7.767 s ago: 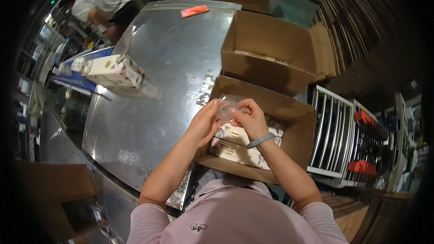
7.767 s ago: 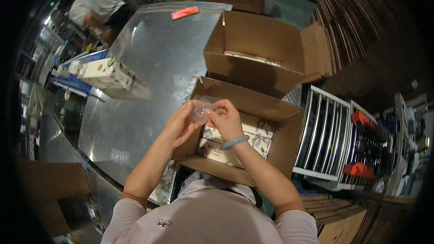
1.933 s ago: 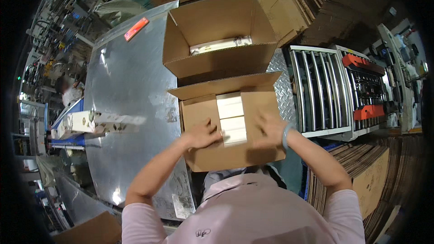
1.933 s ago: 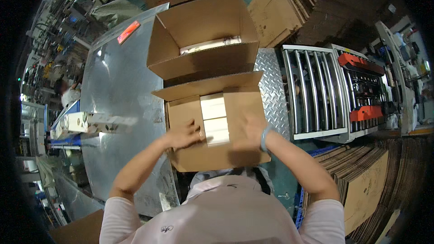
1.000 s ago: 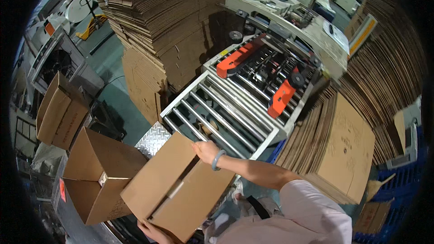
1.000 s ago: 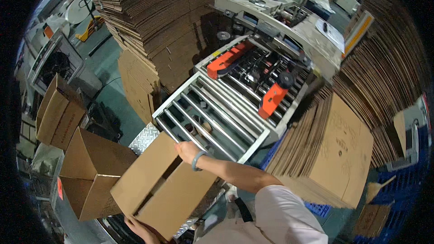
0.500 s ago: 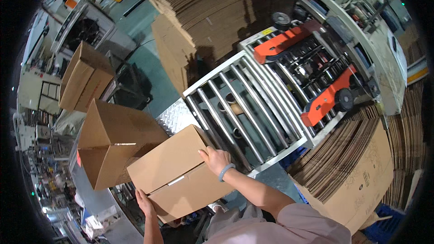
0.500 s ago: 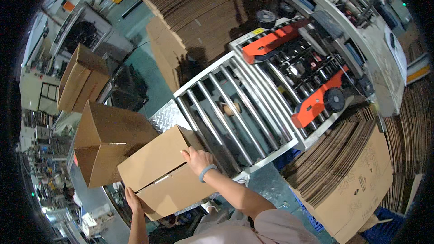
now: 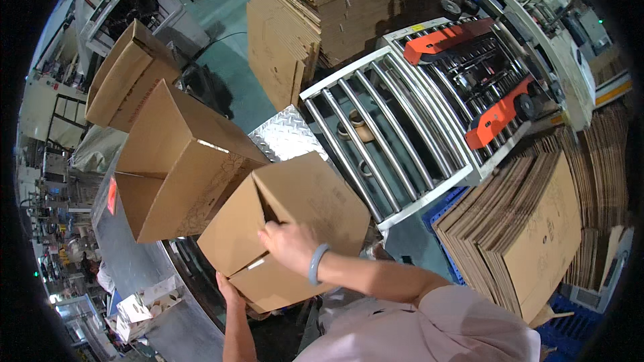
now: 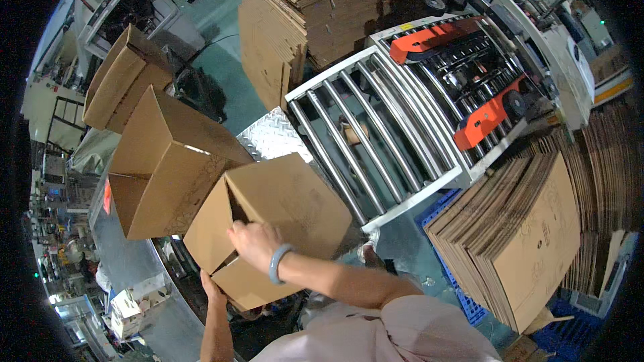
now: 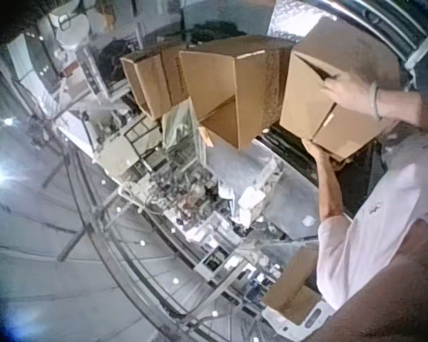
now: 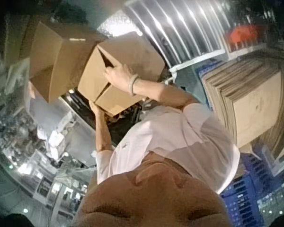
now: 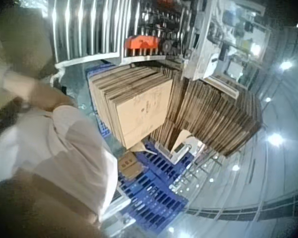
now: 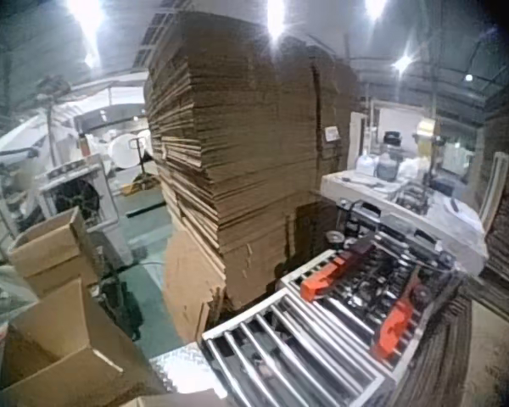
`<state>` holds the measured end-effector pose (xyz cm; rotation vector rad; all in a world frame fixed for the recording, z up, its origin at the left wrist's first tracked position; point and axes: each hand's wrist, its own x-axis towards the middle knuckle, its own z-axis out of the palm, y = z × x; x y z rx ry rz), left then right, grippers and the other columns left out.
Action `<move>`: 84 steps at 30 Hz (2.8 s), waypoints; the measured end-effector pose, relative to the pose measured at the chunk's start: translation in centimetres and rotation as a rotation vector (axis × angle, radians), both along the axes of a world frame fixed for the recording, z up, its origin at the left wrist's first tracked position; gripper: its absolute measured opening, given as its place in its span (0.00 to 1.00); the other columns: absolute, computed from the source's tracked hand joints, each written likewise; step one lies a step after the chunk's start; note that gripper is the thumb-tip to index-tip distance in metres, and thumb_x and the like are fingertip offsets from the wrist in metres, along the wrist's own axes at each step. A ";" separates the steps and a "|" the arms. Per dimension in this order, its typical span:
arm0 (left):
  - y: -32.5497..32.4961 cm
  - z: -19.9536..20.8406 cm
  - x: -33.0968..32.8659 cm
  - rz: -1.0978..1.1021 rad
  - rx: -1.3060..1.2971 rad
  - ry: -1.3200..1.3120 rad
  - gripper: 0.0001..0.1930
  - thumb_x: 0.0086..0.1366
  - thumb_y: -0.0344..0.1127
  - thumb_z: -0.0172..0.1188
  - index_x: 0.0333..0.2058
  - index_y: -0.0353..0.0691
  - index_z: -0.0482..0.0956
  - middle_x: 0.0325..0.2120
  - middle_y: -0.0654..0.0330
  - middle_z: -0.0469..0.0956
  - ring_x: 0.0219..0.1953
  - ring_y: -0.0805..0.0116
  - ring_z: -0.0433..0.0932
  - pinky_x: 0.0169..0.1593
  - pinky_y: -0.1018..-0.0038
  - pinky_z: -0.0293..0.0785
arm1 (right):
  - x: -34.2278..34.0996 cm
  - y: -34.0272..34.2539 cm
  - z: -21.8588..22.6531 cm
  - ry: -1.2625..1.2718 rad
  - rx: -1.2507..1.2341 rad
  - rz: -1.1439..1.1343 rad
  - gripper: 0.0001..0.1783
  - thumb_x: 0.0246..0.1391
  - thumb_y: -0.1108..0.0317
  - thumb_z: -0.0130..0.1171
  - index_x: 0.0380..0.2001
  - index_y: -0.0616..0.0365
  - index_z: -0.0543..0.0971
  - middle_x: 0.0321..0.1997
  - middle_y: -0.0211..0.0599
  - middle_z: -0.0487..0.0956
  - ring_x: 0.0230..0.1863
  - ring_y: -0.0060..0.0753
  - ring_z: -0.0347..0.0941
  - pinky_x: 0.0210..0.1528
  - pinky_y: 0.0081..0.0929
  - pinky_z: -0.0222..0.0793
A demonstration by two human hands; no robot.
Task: The person places stacks of packaged goods into cardboard boxes by hand and then slides the boxes through a sealing machine.
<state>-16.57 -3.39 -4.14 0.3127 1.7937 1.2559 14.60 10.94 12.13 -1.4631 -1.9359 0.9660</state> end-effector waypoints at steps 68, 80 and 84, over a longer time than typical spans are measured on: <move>-3.9 18.0 7.5 -1.144 0.268 0.530 0.43 0.51 0.33 0.64 0.61 0.30 0.50 0.61 0.45 0.54 0.62 0.53 0.56 0.60 0.64 0.59 | 25.8 -34.6 25.5 -1.029 -0.005 -0.577 0.15 0.42 0.74 0.54 0.38 0.58 0.78 0.28 0.51 0.77 0.31 0.52 0.74 0.38 0.42 0.69; 1.1 25.8 1.8 0.188 0.616 1.097 0.42 0.59 0.44 0.58 0.61 0.28 0.43 0.60 0.33 0.48 0.63 0.42 0.47 0.64 0.60 0.46 | -0.6 -17.8 18.6 -0.654 -0.278 0.706 0.28 0.54 0.60 0.53 0.55 0.64 0.65 0.31 0.56 0.78 0.34 0.52 0.76 0.40 0.40 0.71; -2.1 22.2 -2.7 0.060 0.512 0.597 0.51 0.55 0.50 0.61 0.61 0.25 0.36 0.60 0.35 0.50 0.63 0.49 0.54 0.63 0.68 0.50 | 1.5 -15.8 14.4 -0.148 -0.198 0.824 0.33 0.52 0.59 0.51 0.61 0.58 0.59 0.44 0.56 0.76 0.46 0.45 0.75 0.48 0.32 0.67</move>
